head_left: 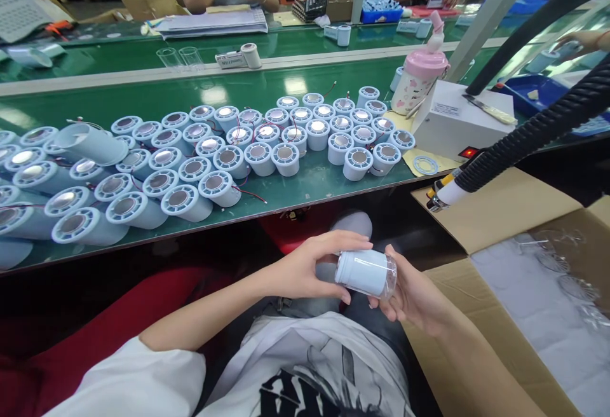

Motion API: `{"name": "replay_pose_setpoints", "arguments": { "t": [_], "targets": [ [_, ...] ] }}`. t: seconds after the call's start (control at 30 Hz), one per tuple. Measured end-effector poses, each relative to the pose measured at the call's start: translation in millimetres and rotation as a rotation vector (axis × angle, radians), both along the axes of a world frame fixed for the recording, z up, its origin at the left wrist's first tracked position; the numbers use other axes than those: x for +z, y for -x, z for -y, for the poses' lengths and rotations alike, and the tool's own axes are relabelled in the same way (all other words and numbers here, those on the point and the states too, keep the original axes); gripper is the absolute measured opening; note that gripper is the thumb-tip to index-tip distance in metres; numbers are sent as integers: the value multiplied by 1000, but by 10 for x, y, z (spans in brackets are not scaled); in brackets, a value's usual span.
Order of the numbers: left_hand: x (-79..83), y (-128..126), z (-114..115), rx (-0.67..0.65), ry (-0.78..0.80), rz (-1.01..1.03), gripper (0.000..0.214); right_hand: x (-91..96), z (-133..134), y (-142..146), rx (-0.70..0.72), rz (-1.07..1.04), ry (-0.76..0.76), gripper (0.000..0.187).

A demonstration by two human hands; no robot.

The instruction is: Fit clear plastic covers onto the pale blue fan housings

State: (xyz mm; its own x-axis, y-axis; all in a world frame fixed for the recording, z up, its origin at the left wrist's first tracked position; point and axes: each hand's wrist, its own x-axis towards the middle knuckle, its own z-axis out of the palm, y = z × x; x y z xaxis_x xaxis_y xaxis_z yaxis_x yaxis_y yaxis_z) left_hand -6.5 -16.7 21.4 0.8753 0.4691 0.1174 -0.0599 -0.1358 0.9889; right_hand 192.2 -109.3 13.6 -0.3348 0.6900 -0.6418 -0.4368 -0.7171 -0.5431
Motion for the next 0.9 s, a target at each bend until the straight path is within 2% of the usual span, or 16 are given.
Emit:
{"name": "replay_pose_setpoints", "arguments": {
  "t": [0.13, 0.23, 0.3, 0.37, 0.43, 0.5, 0.57, 0.67, 0.73, 0.8, 0.9],
  "targets": [
    [32, -9, 8, 14, -24, -55, 64, -63, 9, 8, 49, -1, 2, 65],
    [52, -21, 11, 36, 15, -113, 63, -155, 42, 1, 39, 123, -130, 68],
    [66, -23, 13, 64, 64, -161, 64, -200, 84, -24, -55, 300, -364, 65],
    [84, -18, 14, 74, 111, -199, 65, -212, 133, -63, -135, 541, -676, 61],
    [99, -12, 11, 62, 160, -220, 65, -203, 173, -105, -105, 785, -982, 63],
    [95, -24, -4, 36, 220, -221, 66, -210, 194, -135, -33, 952, -1171, 63],
    [49, -76, -48, 17, 280, -200, 71, -268, 197, -146, -52, 989, -1193, 60],
    [-107, -279, -194, 35, 322, -140, 85, -472, 171, -151, -296, 911, -1069, 54],
    [-237, -511, -341, 33, 348, -113, 94, -652, 130, -182, -492, 857, -984, 51],
    [-343, -796, -502, -26, 376, -101, 98, -820, 66, -255, -650, 801, -902, 51],
    [-412, -1211, -715, -157, 353, -73, 87, -974, -49, -423, -790, 738, -844, 52]
  ]
}}
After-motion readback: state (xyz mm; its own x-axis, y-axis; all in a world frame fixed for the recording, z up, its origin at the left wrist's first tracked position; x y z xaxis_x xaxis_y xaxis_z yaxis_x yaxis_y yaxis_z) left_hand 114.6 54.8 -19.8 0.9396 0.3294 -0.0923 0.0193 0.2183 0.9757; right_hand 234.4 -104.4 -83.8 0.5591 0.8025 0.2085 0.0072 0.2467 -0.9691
